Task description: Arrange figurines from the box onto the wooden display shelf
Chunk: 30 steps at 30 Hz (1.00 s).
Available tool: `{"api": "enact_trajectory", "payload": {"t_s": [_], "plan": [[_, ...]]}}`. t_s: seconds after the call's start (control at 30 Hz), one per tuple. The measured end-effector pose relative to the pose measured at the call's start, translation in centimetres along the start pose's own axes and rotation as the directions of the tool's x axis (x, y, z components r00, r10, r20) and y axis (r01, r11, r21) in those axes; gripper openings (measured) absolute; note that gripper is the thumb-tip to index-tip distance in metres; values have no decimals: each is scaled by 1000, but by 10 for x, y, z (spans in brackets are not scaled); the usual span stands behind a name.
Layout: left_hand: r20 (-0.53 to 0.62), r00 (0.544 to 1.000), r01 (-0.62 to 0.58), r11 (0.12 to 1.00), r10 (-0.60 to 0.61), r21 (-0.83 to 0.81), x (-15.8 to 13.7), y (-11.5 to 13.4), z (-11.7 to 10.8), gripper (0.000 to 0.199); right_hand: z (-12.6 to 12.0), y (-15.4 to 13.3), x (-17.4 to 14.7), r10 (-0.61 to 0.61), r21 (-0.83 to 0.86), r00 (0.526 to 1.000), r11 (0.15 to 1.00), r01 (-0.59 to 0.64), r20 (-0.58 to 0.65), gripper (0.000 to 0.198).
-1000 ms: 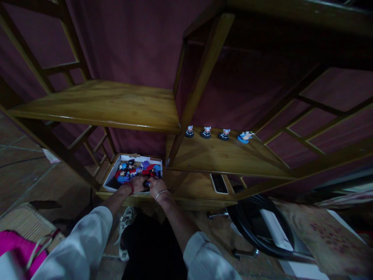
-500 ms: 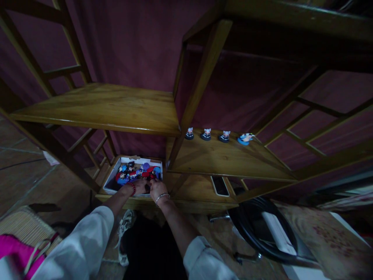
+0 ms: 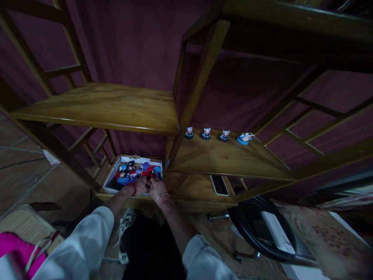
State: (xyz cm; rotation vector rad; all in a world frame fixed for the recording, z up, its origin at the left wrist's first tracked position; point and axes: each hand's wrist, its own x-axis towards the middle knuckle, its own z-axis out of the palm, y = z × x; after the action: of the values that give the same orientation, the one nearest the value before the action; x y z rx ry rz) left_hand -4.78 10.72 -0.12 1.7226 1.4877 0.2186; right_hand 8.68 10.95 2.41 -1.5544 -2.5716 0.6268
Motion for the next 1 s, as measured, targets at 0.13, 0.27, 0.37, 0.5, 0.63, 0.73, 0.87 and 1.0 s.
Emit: {"api": "enact_trajectory", "payload": {"t_s": [0.13, 0.27, 0.37, 0.5, 0.63, 0.73, 0.87, 1.0], "plan": [[-16, 1000, -16, 999, 16, 48, -4, 0, -4, 24, 2, 2, 0, -4, 15, 1000, 1000, 4, -23, 26], [-30, 999, 24, 999, -24, 27, -10, 0, -11, 26, 4, 3, -1, -30, 39, 998, 999, 32, -58, 28], [-58, 994, 93, 995, -94, -27, -15, 1, -15, 31, 4, 4, -1, -30, 56, 997, 998, 34, -73, 30], [-104, 984, 132, 986, -142, -101, -17, -1, -16, 31, 5, 4, -1, -34, 76, 996, 996, 40, -77, 34], [-148, 951, 209, 917, -272, -339, -17, -6, -16, 35, 3, 3, -2, -28, 57, 997, 998, 31, -68, 36], [-177, 911, 231, 817, -372, -529, -18, -10, -17, 40, 2, 1, -3, -13, 20, 998, 1000, 14, -57, 38], [-213, 884, 199, 747, -416, -634, -20, -14, -18, 42, -2, -3, -6, -4, -48, 1000, 999, 5, 1, 50], [-214, 871, 173, 685, -442, -707, -21, -17, -18, 38, -5, -7, -6, 16, -111, 998, 994, -9, 62, 53]]}}
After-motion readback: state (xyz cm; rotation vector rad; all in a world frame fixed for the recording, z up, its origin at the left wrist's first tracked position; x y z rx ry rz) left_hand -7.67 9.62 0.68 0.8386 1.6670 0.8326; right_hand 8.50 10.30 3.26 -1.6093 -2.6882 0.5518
